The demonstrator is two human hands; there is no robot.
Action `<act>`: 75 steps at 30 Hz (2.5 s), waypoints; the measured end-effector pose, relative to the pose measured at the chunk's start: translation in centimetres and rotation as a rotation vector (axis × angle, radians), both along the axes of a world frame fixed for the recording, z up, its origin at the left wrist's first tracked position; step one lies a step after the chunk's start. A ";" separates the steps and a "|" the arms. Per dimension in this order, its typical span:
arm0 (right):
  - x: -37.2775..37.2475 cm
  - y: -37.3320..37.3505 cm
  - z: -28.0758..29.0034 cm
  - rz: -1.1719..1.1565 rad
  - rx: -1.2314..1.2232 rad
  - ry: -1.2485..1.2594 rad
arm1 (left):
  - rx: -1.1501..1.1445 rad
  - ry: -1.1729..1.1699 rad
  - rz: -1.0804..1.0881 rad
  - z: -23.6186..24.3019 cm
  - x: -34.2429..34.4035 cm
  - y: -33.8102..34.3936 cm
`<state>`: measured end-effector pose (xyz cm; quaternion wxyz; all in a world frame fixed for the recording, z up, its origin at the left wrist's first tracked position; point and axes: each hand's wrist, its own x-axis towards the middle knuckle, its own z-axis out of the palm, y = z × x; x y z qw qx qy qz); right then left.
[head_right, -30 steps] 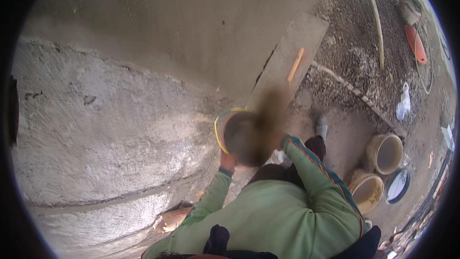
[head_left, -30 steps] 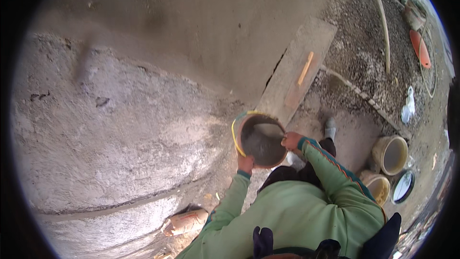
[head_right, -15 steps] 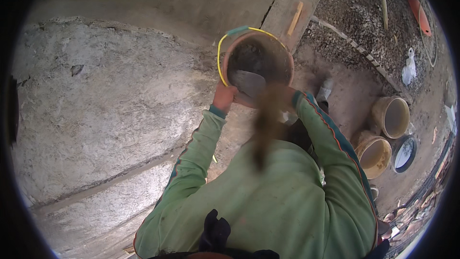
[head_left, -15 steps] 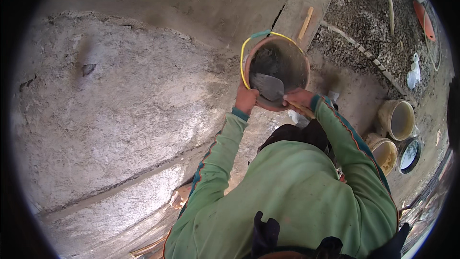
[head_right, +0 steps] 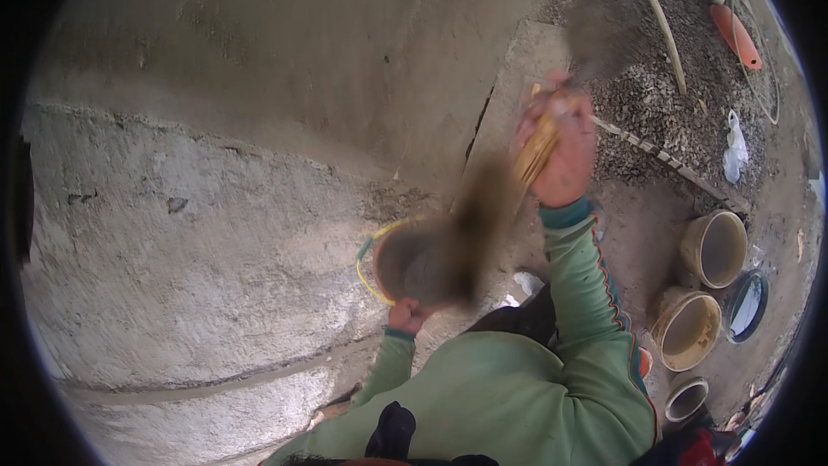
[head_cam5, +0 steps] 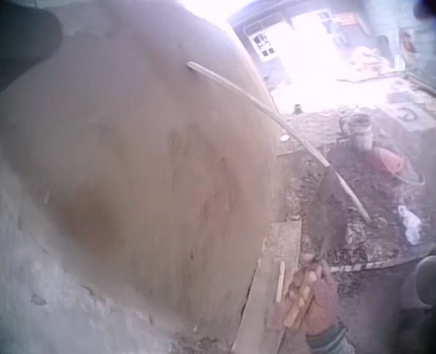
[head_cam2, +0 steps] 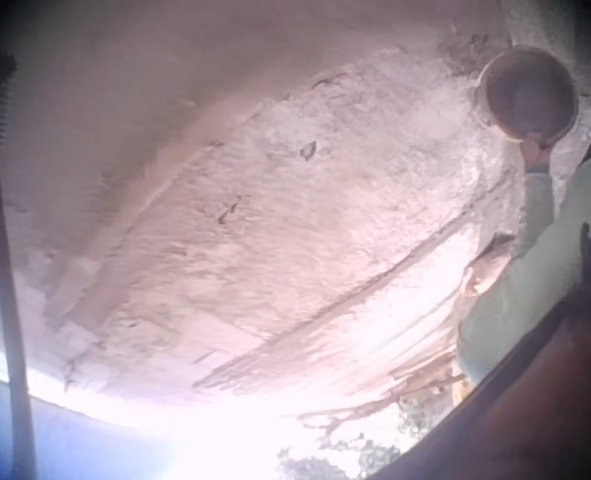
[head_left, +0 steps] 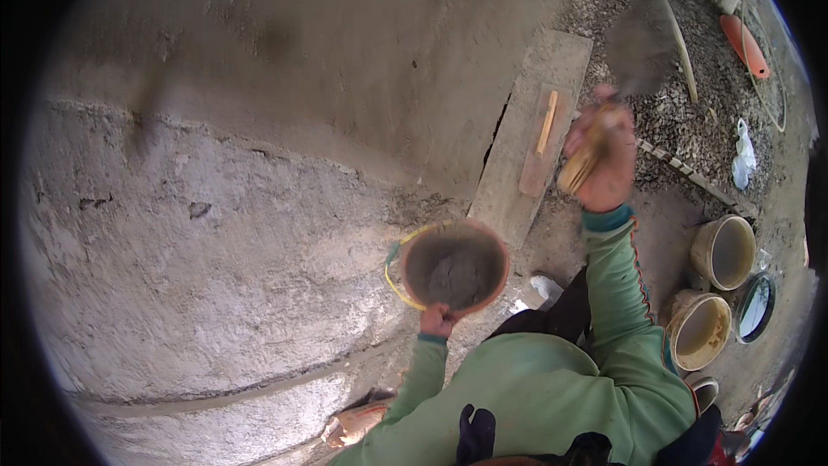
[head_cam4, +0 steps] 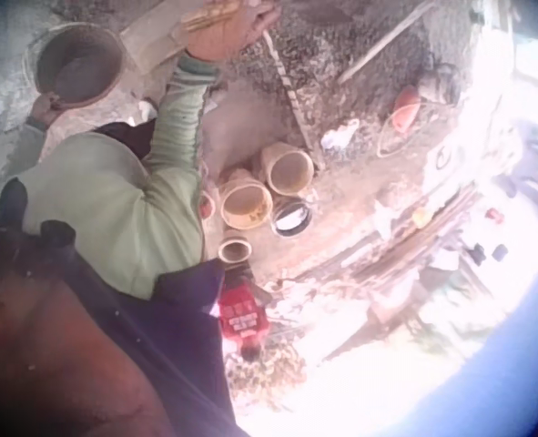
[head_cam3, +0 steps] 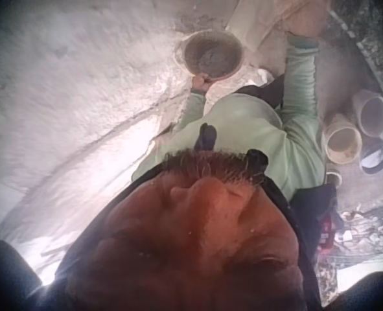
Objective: The person applies cement mortar to a curved wall using a trowel and a wooden float, smoothing the surface in repeated strokes. They periodically scoop mortar from a bucket, mix it with sand and water, and continue plastering the wall.
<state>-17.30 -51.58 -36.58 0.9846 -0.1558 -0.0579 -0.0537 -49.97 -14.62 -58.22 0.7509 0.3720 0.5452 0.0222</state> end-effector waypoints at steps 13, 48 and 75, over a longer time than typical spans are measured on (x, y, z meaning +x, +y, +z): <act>-4.2 13.8 -25.5 0.780 -1.671 -0.597 | 0.140 0.137 -0.062 -2.5 -7.3 0.3; 10.3 -0.4 12.9 -0.590 -0.124 -0.167 | 0.088 0.112 0.008 -3.6 1.2 -0.3; -14.5 6.7 -31.8 1.365 -1.543 -0.376 | 0.965 -0.197 -1.012 3.7 10.7 -9.0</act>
